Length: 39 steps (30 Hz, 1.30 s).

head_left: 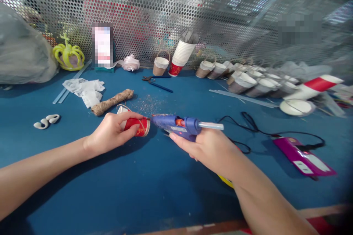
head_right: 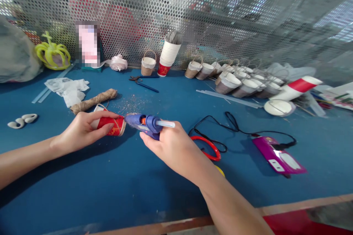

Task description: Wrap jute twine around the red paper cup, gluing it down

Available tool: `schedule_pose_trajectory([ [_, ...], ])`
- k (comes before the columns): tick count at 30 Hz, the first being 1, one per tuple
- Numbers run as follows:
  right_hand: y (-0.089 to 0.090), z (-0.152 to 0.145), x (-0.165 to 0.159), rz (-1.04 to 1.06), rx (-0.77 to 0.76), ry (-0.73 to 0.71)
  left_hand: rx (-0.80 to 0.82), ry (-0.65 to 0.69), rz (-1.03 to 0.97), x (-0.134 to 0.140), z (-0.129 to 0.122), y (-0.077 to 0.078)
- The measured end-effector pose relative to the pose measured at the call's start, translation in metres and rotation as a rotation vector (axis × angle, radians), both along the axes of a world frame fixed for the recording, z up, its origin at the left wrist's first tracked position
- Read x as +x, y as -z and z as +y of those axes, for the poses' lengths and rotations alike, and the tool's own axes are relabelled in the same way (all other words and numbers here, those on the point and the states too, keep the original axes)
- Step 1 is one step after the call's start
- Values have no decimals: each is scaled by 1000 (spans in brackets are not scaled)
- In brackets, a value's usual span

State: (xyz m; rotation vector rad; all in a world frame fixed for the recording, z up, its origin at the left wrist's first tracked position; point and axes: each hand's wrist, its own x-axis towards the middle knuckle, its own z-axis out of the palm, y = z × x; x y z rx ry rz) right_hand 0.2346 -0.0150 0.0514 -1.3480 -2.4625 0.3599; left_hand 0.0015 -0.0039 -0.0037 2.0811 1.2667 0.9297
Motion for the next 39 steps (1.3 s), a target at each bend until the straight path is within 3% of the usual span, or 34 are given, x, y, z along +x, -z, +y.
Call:
schedule_pose_trajectory([
  [8, 0, -8, 4, 53, -22, 6, -200, -101, -105, 2, 5, -1],
  [18, 2, -12, 4, 1, 34, -25, -267, -129, -120, 3, 6, -4],
  [33, 0, -11, 5, -34, -21, -6, -229, -109, -174, 2, 8, 2],
  [39, -8, -5, -2, 90, -166, 106, -139, -78, -161, 1, 5, 5],
])
